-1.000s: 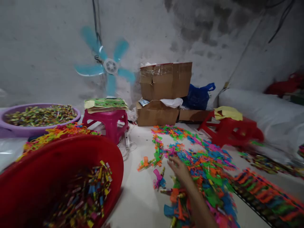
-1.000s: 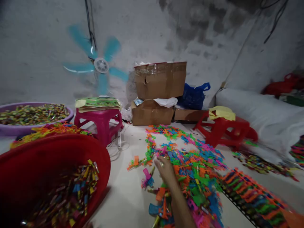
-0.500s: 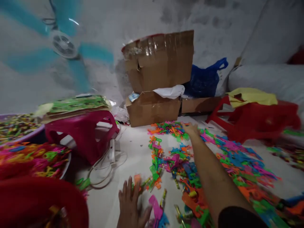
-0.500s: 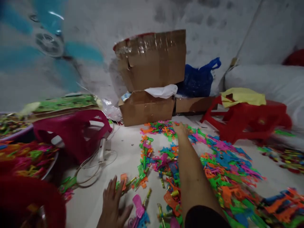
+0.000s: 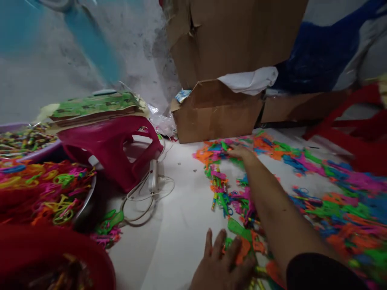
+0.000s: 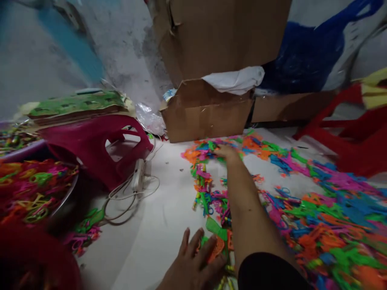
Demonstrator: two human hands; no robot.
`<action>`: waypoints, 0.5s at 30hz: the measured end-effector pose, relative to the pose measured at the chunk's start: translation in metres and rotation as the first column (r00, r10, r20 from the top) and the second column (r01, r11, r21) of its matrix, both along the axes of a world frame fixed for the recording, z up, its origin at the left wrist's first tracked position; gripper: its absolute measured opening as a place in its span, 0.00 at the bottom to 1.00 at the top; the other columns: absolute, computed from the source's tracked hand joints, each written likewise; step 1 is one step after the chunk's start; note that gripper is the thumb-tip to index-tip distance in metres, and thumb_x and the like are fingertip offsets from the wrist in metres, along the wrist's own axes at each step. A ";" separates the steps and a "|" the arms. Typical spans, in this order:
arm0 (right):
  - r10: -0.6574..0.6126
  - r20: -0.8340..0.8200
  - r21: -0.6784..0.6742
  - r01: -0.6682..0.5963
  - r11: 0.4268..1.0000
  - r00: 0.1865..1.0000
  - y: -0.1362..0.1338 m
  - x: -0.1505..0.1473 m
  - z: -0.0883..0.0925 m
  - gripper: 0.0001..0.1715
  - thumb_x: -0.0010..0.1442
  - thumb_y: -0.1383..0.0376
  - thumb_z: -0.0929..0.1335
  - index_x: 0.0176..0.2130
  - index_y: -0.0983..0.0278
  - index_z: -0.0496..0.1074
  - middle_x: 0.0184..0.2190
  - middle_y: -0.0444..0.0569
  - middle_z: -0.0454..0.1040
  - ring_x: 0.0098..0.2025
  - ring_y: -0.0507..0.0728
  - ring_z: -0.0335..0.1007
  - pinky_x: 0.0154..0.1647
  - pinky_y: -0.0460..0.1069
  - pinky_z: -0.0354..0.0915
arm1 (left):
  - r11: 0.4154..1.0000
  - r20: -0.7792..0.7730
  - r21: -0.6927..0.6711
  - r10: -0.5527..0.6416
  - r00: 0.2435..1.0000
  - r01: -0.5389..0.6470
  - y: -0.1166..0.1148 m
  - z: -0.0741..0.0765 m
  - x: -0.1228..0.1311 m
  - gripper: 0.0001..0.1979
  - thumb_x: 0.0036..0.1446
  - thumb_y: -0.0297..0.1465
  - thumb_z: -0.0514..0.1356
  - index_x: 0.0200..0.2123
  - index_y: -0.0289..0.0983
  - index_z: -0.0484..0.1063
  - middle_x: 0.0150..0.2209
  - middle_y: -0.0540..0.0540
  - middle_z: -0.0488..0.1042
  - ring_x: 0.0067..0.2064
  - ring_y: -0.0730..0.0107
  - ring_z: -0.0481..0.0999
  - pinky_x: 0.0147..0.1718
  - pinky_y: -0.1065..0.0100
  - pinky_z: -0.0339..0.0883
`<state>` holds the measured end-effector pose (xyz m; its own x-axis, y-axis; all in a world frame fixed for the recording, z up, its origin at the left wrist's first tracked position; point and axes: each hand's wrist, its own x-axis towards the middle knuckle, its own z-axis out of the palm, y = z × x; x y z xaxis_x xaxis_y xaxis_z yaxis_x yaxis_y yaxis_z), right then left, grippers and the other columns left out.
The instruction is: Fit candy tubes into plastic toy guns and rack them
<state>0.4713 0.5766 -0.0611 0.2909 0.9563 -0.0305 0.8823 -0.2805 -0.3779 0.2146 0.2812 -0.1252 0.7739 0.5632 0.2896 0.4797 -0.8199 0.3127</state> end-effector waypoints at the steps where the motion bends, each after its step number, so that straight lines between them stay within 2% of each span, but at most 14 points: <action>1: 0.090 -0.009 -0.028 -0.090 0.996 0.996 -0.006 -0.013 0.002 0.38 0.45 0.51 0.69 0.53 0.64 0.63 0.58 0.59 0.53 0.58 0.64 0.49 0.55 0.56 0.48 | 1.000 0.020 0.018 0.025 0.999 -0.025 -0.008 -0.005 0.007 0.30 0.56 0.40 0.49 0.59 0.53 0.39 0.61 0.48 0.51 0.58 0.47 0.54 0.52 0.39 0.44; 4: 0.308 -0.025 -0.093 -0.309 0.946 0.951 -0.037 -0.051 0.013 0.36 0.45 0.54 0.69 0.53 0.62 0.63 0.57 0.54 0.55 0.57 0.62 0.50 0.55 0.54 0.49 | 0.993 0.085 0.061 0.092 0.992 -0.098 -0.035 -0.010 0.021 0.32 0.54 0.39 0.51 0.60 0.50 0.40 0.60 0.46 0.52 0.59 0.44 0.51 0.51 0.37 0.44; 7: 0.466 -0.051 -0.133 -0.468 0.873 0.883 -0.081 -0.085 0.024 0.36 0.41 0.57 0.72 0.51 0.59 0.66 0.56 0.51 0.57 0.57 0.62 0.50 0.55 0.52 0.49 | 0.971 0.148 0.081 0.211 0.966 -0.224 -0.060 -0.001 0.008 0.34 0.51 0.41 0.55 0.60 0.48 0.44 0.60 0.42 0.52 0.60 0.42 0.47 0.51 0.36 0.42; 9: 0.540 -0.077 -0.158 -0.545 0.824 0.838 -0.113 -0.104 0.033 0.37 0.38 0.58 0.74 0.49 0.59 0.68 0.57 0.50 0.56 0.58 0.62 0.50 0.55 0.50 0.49 | 0.926 0.169 0.058 0.359 0.918 -0.373 -0.071 0.007 -0.018 0.33 0.50 0.38 0.55 0.59 0.46 0.48 0.61 0.39 0.51 0.61 0.43 0.46 0.52 0.38 0.42; 11: 0.586 -0.104 -0.182 -0.595 0.783 0.803 -0.145 -0.122 0.043 0.39 0.35 0.58 0.75 0.48 0.58 0.68 0.57 0.49 0.55 0.58 0.62 0.50 0.55 0.50 0.50 | 0.877 0.200 0.059 0.457 0.867 -0.477 -0.076 0.012 -0.052 0.29 0.52 0.35 0.53 0.58 0.44 0.51 0.61 0.39 0.49 0.61 0.46 0.46 0.52 0.42 0.46; 13: 0.620 -0.125 -0.203 -0.632 0.748 0.775 -0.175 -0.141 0.052 0.40 0.32 0.59 0.76 0.47 0.56 0.69 0.57 0.48 0.55 0.57 0.62 0.52 0.55 0.49 0.50 | 0.848 0.233 0.054 0.502 0.833 -0.527 -0.078 0.012 -0.084 0.28 0.53 0.35 0.52 0.58 0.41 0.52 0.62 0.39 0.46 0.61 0.48 0.45 0.51 0.47 0.51; 15: 0.654 -0.143 -0.225 -0.668 0.710 0.743 -0.203 -0.165 0.057 0.38 0.30 0.59 0.76 0.45 0.55 0.70 0.56 0.46 0.56 0.55 0.60 0.55 0.53 0.47 0.52 | 0.833 0.260 0.079 0.513 0.818 -0.548 -0.082 0.007 -0.106 0.28 0.53 0.35 0.52 0.58 0.40 0.52 0.61 0.38 0.48 0.61 0.48 0.44 0.50 0.49 0.54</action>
<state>0.3060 0.3736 -0.0038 -0.4208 0.8608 -0.2862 0.8600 0.2782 -0.4277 0.1091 0.1993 -0.1181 0.2736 0.8064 0.5243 0.7862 -0.5015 0.3611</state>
